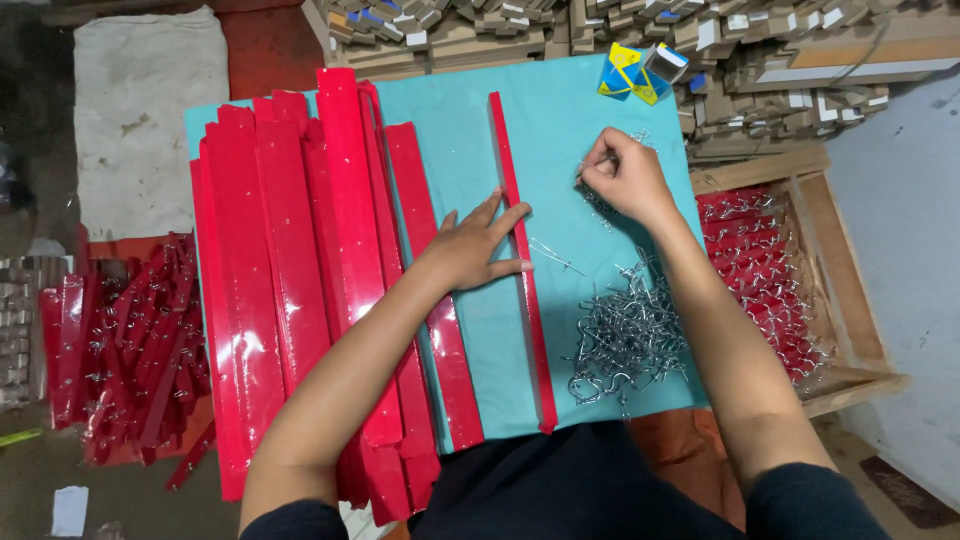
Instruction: Attaching metal hooks to red plastic strips and packing them into a wooden crate.
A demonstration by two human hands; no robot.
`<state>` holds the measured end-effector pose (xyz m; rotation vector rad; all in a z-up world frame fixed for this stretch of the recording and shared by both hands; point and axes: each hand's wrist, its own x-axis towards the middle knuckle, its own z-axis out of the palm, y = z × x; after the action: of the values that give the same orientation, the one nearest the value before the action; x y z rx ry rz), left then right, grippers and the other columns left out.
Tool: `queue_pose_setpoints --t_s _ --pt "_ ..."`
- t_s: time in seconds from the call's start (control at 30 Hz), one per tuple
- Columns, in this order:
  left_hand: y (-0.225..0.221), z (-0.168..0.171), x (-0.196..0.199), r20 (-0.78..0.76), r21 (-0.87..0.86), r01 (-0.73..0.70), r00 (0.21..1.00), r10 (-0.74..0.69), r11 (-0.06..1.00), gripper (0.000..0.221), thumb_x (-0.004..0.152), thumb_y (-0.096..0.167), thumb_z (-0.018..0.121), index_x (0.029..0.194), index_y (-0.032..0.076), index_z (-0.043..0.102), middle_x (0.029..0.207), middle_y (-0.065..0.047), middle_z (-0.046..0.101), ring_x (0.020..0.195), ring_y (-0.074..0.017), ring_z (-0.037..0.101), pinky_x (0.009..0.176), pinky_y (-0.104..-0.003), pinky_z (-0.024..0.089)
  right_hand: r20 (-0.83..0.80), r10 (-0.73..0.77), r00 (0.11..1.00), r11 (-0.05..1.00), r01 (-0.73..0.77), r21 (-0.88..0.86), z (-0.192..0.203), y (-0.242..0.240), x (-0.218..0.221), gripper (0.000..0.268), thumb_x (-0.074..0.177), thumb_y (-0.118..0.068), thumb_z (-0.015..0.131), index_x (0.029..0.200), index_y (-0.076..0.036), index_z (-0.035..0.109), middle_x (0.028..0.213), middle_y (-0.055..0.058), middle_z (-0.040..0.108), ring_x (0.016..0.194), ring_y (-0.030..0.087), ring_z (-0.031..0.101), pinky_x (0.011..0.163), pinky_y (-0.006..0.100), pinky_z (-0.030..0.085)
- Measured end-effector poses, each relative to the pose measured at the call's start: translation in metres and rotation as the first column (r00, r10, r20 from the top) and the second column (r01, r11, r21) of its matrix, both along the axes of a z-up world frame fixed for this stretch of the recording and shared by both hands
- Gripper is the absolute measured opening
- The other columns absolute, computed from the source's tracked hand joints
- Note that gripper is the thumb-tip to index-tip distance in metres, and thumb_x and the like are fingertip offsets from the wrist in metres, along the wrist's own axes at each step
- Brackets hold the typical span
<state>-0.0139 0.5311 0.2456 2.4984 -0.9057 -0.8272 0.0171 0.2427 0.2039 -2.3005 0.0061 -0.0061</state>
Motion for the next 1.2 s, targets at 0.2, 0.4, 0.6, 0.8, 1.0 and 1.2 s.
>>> queue_pose_setpoints --t_s 0.2,0.4,0.6,0.8,1.0,1.2 --pt "-0.001 -0.009 0.002 0.022 0.027 0.015 1.0 -0.015 1.0 0.087 0.097 0.066 0.052 0.165 0.03 0.011 0.169 -0.026 0.01 0.157 -0.0354 0.016 0.119 -0.07 0.016 -0.056 0.142 0.988 0.951 -0.12 0.286 0.03 0.049 0.024 0.023 0.087 -0.001 0.061 0.107 -0.01 0.066 0.082 0.007 0.073 0.076 0.012 0.07 0.079 0.028 0.055" --pt "-0.003 -0.007 0.001 0.011 0.037 0.012 1.0 -0.013 0.999 0.086 0.099 0.064 0.05 0.165 0.028 0.01 0.169 -0.026 0.003 0.157 -0.0378 0.015 0.119 -0.07 0.015 -0.017 0.194 0.981 0.967 -0.188 0.173 0.038 0.07 0.048 0.028 0.09 -0.002 0.067 0.115 -0.013 0.07 0.089 0.004 0.078 0.082 0.01 0.073 0.081 0.025 0.055" --pt "-0.004 -0.011 0.002 0.011 0.046 0.018 1.0 -0.019 0.999 0.087 0.099 0.065 0.049 0.165 0.029 0.007 0.169 -0.027 0.001 0.157 -0.0392 0.015 0.119 -0.07 0.015 0.109 0.283 0.953 0.95 -0.262 -0.169 0.03 0.077 0.063 0.012 0.091 -0.002 0.072 0.097 -0.011 0.074 0.083 0.006 0.077 0.083 0.028 0.075 0.078 0.039 0.058" --pt "-0.003 -0.013 0.002 0.024 0.03 0.013 1.0 -0.013 0.999 0.087 0.099 0.066 0.049 0.165 0.028 0.007 0.169 -0.028 0.002 0.157 -0.0413 0.016 0.118 -0.071 0.016 0.198 0.417 0.887 0.883 -0.344 -0.319 0.032 0.084 0.066 0.007 0.093 -0.005 0.077 0.098 -0.006 0.072 0.087 0.014 0.075 0.086 0.036 0.073 0.077 0.044 0.059" --pt "-0.004 -0.015 0.001 0.026 0.032 0.006 1.0 -0.007 0.999 0.086 0.099 0.064 0.049 0.165 0.029 0.006 0.169 -0.027 0.004 0.156 -0.0409 0.017 0.118 -0.071 0.015 0.154 0.443 0.883 0.815 -0.326 -0.479 0.02 0.084 0.066 0.005 0.094 -0.006 0.074 0.097 -0.008 0.07 0.088 0.008 0.071 0.09 0.032 0.072 0.077 0.042 0.06" --pt "-0.007 -0.011 -0.001 0.018 0.041 -0.005 1.0 0.004 0.999 0.084 0.099 0.064 0.049 0.165 0.029 0.011 0.17 -0.026 0.002 0.157 -0.0396 0.016 0.118 -0.071 0.015 0.14 0.245 0.959 0.786 -0.112 -0.608 -0.007 0.099 0.073 0.008 0.088 -0.013 0.073 0.084 -0.016 0.067 0.077 0.004 0.063 0.076 0.032 0.073 0.067 0.044 0.063"
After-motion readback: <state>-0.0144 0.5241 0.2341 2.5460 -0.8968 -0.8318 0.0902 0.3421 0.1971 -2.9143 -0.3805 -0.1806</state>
